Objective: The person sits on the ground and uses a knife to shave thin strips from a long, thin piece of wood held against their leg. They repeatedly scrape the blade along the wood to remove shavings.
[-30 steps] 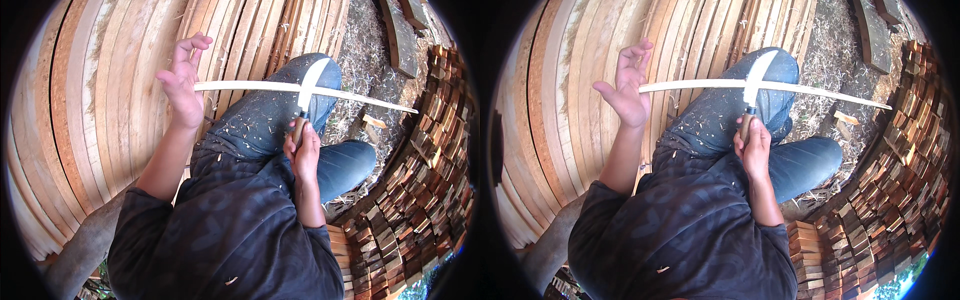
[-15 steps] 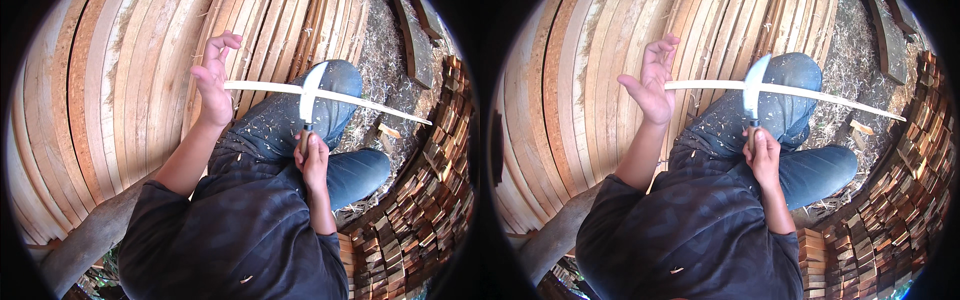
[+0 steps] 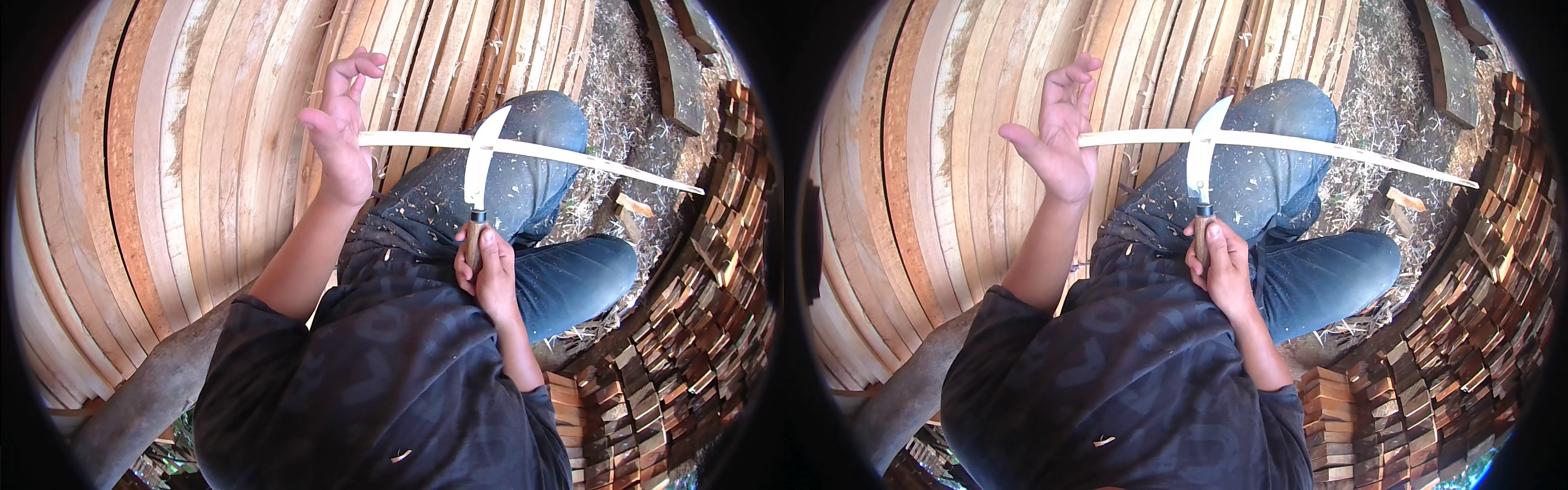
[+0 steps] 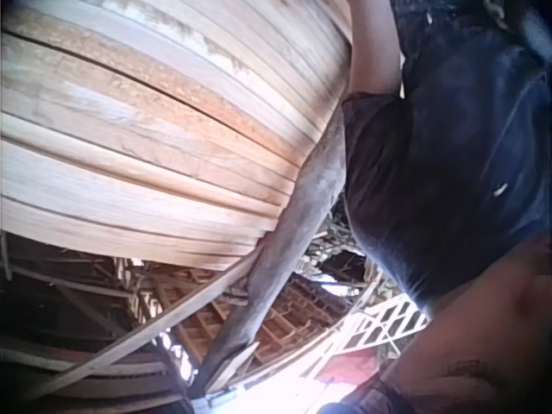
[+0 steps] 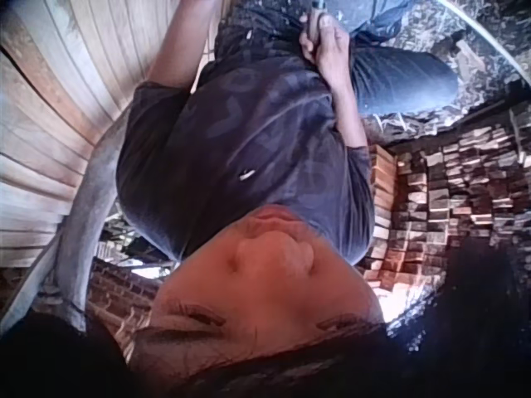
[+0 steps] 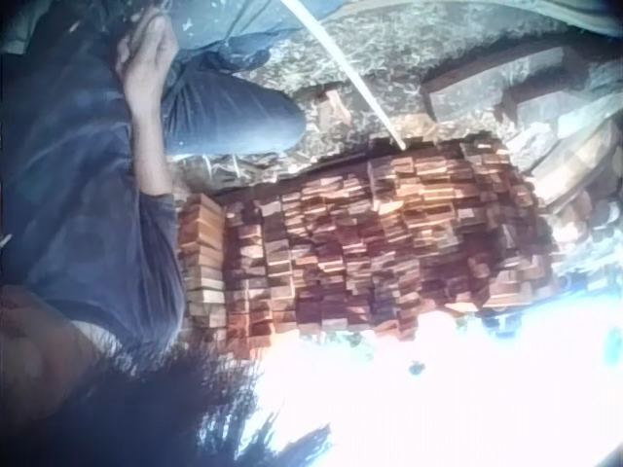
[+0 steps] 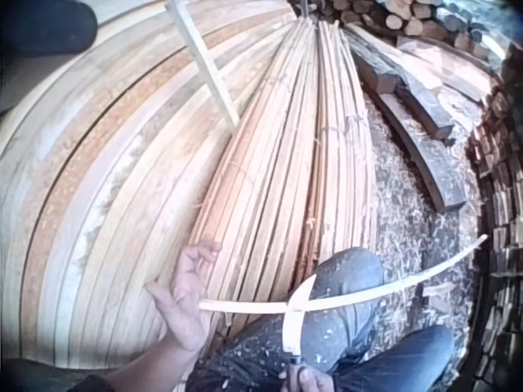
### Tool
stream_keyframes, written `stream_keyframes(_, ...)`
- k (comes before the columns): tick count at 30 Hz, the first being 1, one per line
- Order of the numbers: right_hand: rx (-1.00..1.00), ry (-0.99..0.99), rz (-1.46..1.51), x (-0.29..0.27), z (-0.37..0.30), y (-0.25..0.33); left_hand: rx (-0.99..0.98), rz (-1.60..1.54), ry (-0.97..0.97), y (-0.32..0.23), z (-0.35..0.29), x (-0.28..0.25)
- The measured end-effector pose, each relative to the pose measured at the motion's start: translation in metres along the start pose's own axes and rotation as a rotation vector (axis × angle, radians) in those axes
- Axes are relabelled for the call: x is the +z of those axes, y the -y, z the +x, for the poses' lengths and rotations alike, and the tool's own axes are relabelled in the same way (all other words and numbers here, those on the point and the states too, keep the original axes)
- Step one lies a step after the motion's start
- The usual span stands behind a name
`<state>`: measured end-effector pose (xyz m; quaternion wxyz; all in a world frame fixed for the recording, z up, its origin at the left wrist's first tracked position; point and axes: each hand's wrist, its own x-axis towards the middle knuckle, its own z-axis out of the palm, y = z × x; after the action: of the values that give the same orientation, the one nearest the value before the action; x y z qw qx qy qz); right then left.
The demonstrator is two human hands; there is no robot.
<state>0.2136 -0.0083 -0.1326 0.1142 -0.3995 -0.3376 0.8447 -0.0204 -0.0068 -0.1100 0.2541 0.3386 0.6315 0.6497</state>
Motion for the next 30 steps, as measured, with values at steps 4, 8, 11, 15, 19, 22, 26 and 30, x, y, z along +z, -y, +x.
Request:
stream_keyframes(4,-0.195,-0.205,0.312,-0.015,0.012,-0.004,0.002,0.003,-0.005,-0.002,0.0,0.001)
stream_keyframes(8,-0.033,-0.061,-0.085,-0.002,0.004,0.0,0.018,-0.012,-0.005,0.002,0.0,-0.001)
stream_keyframes(11,-0.225,-0.214,0.301,-0.015,0.015,-0.002,0.026,-0.017,-0.006,0.001,0.0,-0.002)
stream_keyframes(15,-0.074,-0.082,-0.096,0.0,0.005,0.002,0.043,-0.021,0.028,0.004,0.002,-0.005)
stream_keyframes(19,-0.068,-0.057,-0.079,-0.016,0.014,0.001,0.044,-0.033,0.025,0.008,0.003,-0.003)
stream_keyframes(22,-0.06,-0.062,-0.067,-0.005,0.007,0.004,0.024,-0.036,-0.002,0.002,0.002,-0.003)
stream_keyframes(26,-0.023,0.024,-0.079,-0.01,0.013,0.009,0.018,-0.135,0.032,0.006,0.001,-0.003)
stream_keyframes(30,-0.089,-0.008,0.025,-0.009,0.012,0.009,-0.205,-0.647,-0.011,0.006,0.001,-0.022)
